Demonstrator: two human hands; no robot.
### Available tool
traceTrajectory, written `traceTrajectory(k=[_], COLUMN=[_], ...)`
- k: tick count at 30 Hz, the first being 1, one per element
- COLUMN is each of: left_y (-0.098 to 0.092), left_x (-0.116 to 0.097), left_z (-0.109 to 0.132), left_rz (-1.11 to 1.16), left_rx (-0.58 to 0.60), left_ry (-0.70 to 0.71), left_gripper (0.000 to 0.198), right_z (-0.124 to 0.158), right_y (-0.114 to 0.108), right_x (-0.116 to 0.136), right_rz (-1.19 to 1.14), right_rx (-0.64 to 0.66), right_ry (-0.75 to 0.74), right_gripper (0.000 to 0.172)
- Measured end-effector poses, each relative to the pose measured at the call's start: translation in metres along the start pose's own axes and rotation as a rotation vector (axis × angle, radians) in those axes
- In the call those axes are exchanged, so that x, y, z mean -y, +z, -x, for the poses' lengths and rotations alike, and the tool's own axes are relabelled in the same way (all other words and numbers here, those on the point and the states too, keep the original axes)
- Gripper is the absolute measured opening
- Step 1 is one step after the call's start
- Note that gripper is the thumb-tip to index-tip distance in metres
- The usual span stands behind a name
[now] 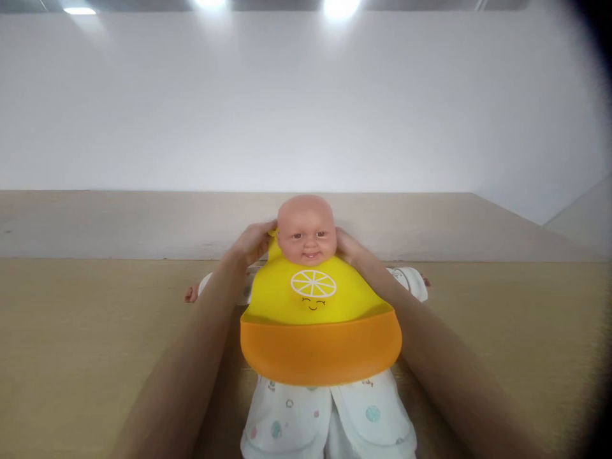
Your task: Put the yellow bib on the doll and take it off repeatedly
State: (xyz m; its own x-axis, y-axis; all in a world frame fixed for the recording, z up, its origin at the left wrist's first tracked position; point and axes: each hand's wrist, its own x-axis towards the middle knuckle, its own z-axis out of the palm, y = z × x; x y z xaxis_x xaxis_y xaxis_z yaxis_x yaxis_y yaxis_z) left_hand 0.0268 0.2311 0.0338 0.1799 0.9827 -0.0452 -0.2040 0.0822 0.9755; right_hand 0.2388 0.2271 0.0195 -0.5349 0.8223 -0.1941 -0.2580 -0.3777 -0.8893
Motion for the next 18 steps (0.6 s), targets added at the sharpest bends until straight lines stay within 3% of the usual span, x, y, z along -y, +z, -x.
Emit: traceTrajectory(k=[6,11,18], left_y=[0.001,0.009,0.005], left_x=[-0.01,-0.012,-0.007], left_z=[0.01,0.015,0.013], left_rz=[-0.066,-0.1,-0.155], left_rx=[0.137,0.125,0.05], left_ry=[-0.096,-0.126,-0.147], left_gripper=[0.025,0.024,0.022], right_z=[-0.003,-0.005,-0.006], right_y=[-0.007,-0.013,-0.013], right_x=[-0.004,-0.006,-0.007], right_rz=[-0.002,0.045,0.046], right_rx=[0.02,-0.068,-0.048], right_ry=[-0.057,-0.104,-0.038], right_gripper=[0.022,0.023,0.019])
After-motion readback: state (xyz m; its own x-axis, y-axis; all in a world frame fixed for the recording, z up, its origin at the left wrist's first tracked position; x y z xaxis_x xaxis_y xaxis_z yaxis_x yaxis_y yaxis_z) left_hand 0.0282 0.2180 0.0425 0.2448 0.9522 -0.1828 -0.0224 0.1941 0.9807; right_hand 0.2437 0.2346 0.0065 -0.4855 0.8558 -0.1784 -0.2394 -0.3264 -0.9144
